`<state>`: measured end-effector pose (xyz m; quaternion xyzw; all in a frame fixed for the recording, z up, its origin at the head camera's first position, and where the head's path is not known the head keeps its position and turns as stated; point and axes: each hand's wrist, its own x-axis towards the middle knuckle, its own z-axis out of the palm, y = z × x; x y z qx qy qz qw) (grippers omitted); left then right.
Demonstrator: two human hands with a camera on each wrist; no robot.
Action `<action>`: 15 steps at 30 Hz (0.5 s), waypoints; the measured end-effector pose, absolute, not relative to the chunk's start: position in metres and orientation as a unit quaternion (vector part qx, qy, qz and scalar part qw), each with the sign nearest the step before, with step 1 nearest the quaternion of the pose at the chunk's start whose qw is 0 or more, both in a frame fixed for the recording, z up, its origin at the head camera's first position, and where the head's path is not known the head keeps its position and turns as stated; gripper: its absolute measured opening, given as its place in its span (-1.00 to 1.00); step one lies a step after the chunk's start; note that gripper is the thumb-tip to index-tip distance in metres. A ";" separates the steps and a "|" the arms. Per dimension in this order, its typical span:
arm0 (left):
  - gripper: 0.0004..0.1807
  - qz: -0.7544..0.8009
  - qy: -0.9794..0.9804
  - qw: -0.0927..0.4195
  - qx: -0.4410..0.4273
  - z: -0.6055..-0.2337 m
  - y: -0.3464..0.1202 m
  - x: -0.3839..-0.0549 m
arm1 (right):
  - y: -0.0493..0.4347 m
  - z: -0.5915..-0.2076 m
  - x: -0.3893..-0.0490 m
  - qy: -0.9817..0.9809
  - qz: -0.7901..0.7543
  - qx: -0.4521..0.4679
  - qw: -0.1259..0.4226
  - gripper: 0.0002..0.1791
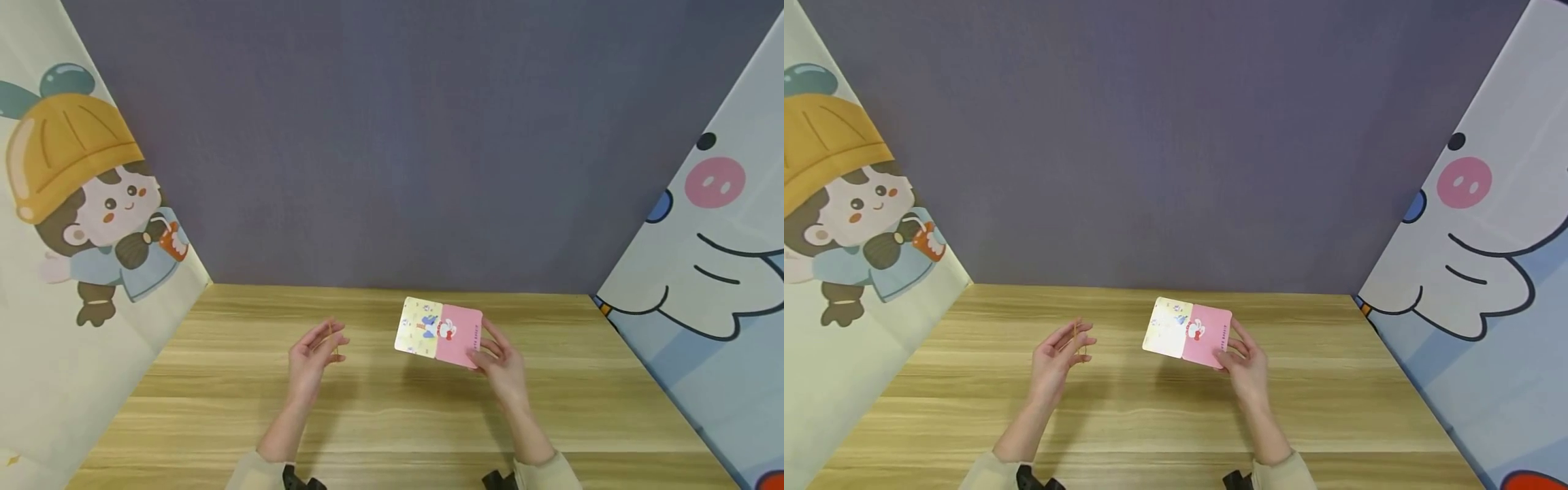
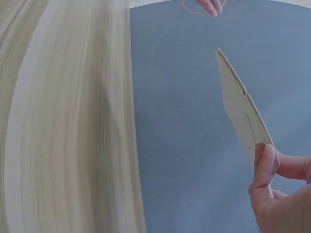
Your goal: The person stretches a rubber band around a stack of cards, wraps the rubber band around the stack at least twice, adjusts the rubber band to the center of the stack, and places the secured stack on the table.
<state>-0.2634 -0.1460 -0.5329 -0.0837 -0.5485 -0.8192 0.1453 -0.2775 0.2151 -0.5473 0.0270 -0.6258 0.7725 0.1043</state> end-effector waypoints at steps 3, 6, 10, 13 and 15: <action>-0.45 -0.810 -0.552 0.168 -0.105 -0.533 -0.143 -0.266 | 0.213 -0.545 -0.277 -0.617 0.779 0.052 0.100 -0.21; -0.41 -0.781 -0.577 0.198 -0.135 -0.529 -0.138 -0.265 | 0.204 -0.518 -0.262 -0.605 0.786 0.091 0.094 -0.24; -0.37 -0.749 -0.607 0.224 -0.146 -0.490 -0.126 -0.243 | 0.185 -0.472 -0.235 -0.605 0.782 0.112 0.099 -0.27; -0.37 -0.742 -0.619 0.224 -0.125 -0.452 -0.114 -0.219 | 0.173 -0.447 -0.221 -0.623 0.772 0.079 0.102 -0.27; -0.39 -0.735 -0.632 0.221 -0.110 -0.435 -0.109 -0.208 | 0.166 -0.430 -0.213 -0.637 0.764 0.047 0.091 -0.28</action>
